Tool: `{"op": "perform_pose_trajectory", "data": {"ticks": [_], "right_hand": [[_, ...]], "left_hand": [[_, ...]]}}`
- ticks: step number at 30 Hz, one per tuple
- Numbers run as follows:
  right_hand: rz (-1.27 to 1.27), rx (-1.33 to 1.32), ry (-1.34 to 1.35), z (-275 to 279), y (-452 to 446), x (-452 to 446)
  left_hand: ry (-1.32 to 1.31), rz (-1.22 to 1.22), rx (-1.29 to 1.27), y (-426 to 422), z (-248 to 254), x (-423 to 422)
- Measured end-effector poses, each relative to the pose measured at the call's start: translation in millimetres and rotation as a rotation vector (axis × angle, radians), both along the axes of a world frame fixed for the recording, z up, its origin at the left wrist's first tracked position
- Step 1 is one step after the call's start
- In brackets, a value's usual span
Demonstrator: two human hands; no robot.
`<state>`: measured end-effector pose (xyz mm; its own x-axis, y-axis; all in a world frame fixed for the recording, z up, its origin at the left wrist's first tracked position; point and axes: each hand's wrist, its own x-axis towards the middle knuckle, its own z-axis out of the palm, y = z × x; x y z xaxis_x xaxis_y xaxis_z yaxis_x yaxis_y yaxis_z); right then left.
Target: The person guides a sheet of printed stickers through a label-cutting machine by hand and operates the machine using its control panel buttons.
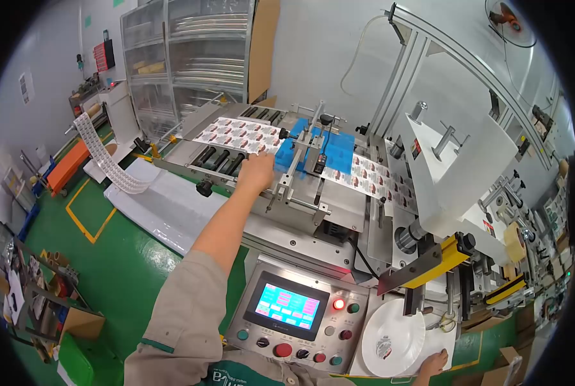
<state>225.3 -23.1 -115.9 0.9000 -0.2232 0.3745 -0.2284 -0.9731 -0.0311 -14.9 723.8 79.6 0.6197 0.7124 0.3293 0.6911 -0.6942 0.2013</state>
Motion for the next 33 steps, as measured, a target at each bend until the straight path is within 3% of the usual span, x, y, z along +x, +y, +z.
{"op": "perform_pose_trajectory", "data": {"ticks": [15, 31, 33], "right_hand": [[0.007, -0.015, -0.022, -2, -3, 3], [-0.159, 0.007, 0.116, 26, 22, -10], [-0.054, 0.007, 0.073, 29, 20, -14]], "left_hand": [[-0.020, -0.004, 0.013, 1, -1, 0], [-0.021, 0.011, -0.024, -2, 3, -1], [-0.020, 0.021, -0.010, -3, 5, -2]]}}
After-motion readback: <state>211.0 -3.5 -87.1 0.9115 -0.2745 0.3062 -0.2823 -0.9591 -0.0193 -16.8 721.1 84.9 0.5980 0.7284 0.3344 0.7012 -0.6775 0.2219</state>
